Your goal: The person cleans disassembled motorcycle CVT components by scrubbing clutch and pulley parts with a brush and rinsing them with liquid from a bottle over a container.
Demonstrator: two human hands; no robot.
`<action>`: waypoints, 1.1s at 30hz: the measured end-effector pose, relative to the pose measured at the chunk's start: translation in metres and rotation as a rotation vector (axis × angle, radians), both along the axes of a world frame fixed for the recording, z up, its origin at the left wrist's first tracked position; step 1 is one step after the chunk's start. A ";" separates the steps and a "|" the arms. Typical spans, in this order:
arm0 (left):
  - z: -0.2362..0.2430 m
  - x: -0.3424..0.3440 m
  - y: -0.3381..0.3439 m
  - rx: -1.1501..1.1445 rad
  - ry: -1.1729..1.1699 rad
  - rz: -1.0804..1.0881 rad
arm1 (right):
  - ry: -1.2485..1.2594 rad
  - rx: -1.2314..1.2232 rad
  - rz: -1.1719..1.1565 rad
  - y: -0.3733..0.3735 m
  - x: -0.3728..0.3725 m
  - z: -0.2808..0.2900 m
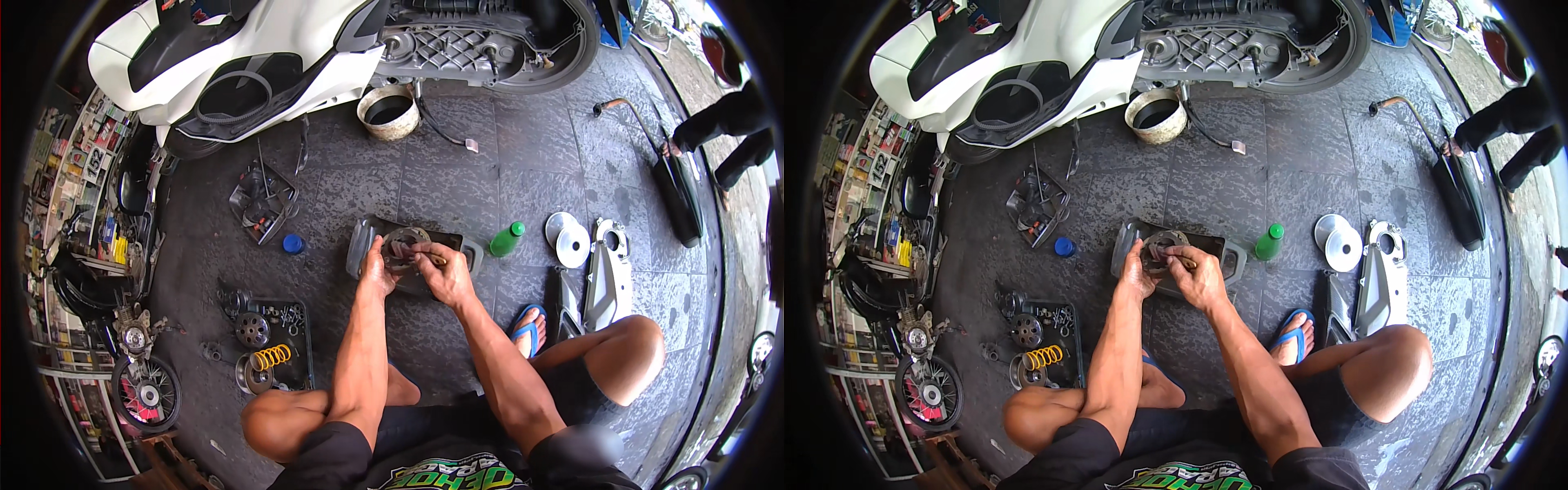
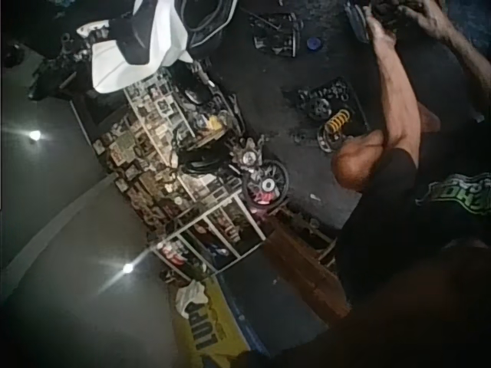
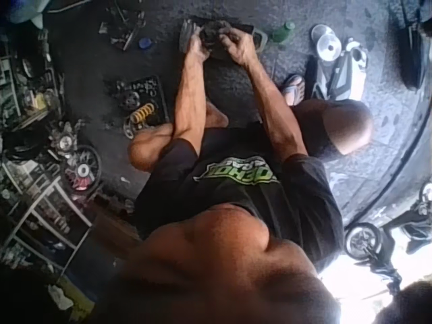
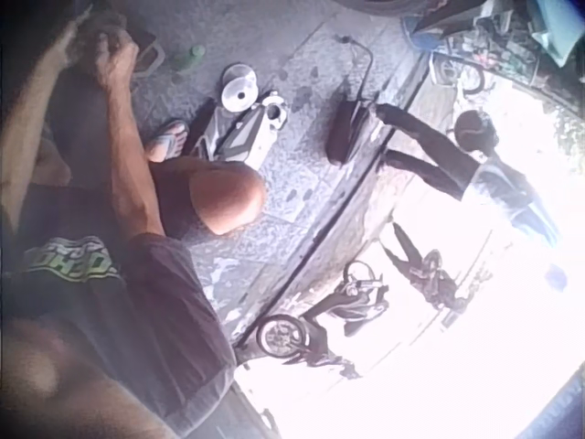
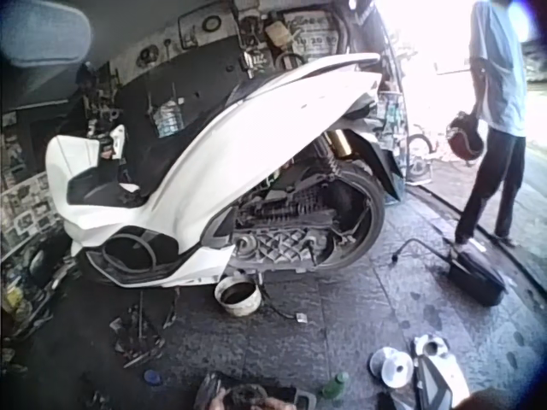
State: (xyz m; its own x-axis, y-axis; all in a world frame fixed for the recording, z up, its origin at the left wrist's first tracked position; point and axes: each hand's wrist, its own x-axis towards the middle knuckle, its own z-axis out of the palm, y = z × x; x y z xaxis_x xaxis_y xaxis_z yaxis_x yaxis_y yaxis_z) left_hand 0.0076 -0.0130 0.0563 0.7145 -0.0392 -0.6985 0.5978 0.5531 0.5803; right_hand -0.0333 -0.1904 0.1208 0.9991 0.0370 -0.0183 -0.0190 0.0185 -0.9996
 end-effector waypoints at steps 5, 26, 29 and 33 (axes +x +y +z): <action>0.003 0.002 -0.008 0.089 0.002 0.026 | -0.110 -0.296 -0.134 -0.005 0.008 -0.005; 0.000 0.007 -0.010 0.912 -0.018 -0.112 | -0.424 -0.591 0.293 -0.022 0.016 -0.047; -0.003 0.008 0.002 1.029 -0.090 -0.149 | -0.397 -0.450 0.253 -0.009 0.016 -0.024; -0.005 0.008 0.002 1.144 -0.237 -0.254 | -0.144 -0.463 0.201 -0.014 0.011 -0.022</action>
State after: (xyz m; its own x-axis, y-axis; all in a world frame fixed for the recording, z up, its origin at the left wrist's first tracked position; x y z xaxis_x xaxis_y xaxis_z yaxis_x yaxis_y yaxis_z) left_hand 0.0159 -0.0111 0.0509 0.8923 0.3602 -0.2722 0.4266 -0.4748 0.7698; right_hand -0.0222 -0.2040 0.0992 0.9667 0.2491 0.0591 0.1618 -0.4158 -0.8949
